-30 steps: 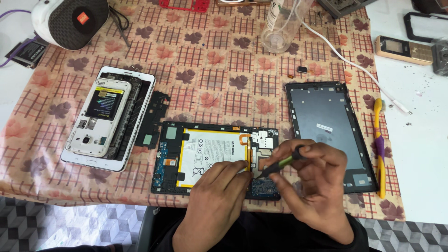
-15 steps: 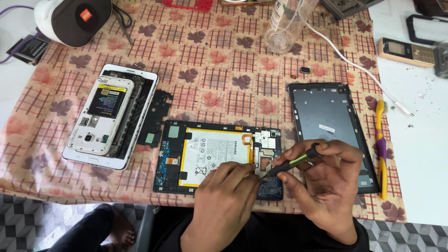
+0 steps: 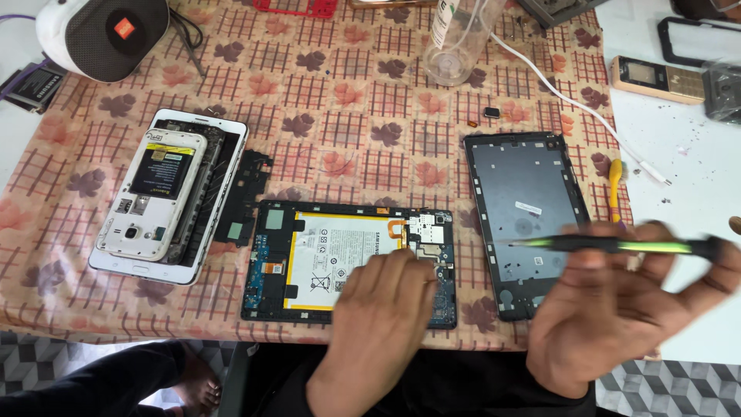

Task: The person removes the back cover of a Samsung tablet and uses a screwdriver to detach internal components, including a black plastic frame and ribbon cables, exposing the battery and motherboard.

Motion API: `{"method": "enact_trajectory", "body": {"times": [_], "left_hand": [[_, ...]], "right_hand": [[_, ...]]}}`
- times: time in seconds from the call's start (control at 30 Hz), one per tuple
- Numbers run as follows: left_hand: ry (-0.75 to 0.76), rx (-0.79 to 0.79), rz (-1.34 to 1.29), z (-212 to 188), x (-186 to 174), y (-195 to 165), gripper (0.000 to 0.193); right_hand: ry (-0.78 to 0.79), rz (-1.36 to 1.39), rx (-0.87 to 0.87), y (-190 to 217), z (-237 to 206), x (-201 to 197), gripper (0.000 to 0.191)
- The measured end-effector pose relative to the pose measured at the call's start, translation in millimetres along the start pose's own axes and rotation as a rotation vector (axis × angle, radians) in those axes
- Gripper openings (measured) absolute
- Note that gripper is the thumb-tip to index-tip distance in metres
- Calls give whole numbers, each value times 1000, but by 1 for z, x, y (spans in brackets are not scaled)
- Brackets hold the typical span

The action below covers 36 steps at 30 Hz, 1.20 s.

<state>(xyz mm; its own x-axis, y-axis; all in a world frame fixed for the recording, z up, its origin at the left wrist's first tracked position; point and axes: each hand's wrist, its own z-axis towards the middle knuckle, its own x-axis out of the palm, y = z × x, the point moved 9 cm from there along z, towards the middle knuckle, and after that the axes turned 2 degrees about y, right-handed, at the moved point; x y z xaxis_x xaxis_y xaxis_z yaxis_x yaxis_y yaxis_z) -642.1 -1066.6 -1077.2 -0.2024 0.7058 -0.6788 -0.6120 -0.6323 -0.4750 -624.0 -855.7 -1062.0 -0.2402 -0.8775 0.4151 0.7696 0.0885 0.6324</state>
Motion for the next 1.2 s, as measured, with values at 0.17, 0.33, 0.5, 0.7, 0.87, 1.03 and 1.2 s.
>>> {"method": "enact_trajectory", "body": {"times": [0.17, 0.33, 0.5, 0.7, 0.87, 1.03, 1.2], "left_hand": [[-42, 134, -32, 22, 27, -36, 16], [-7, 143, -1, 40, 55, -49, 15], [3, 133, 23, 40, 63, -47, 15], [-62, 155, -82, 26, 42, -39, 25], [-147, 94, -104, 9, 4, 0, 21], [-119, 5, -96, 9, -16, 31, 15], [-39, 66, -47, 8, -8, 26, 19]], "right_hand": [[-420, 258, -47, 3, -1, -40, 85], [-334, 209, -41, 6, 4, -36, 81], [-236, 154, -21, 4, 2, -36, 80], [-170, -28, -7, 2, -2, -29, 82], [134, -332, 29, -4, -8, 2, 74], [387, -342, 35, -17, -8, 31, 75], [465, -492, 68, -21, -16, 43, 72]]}}
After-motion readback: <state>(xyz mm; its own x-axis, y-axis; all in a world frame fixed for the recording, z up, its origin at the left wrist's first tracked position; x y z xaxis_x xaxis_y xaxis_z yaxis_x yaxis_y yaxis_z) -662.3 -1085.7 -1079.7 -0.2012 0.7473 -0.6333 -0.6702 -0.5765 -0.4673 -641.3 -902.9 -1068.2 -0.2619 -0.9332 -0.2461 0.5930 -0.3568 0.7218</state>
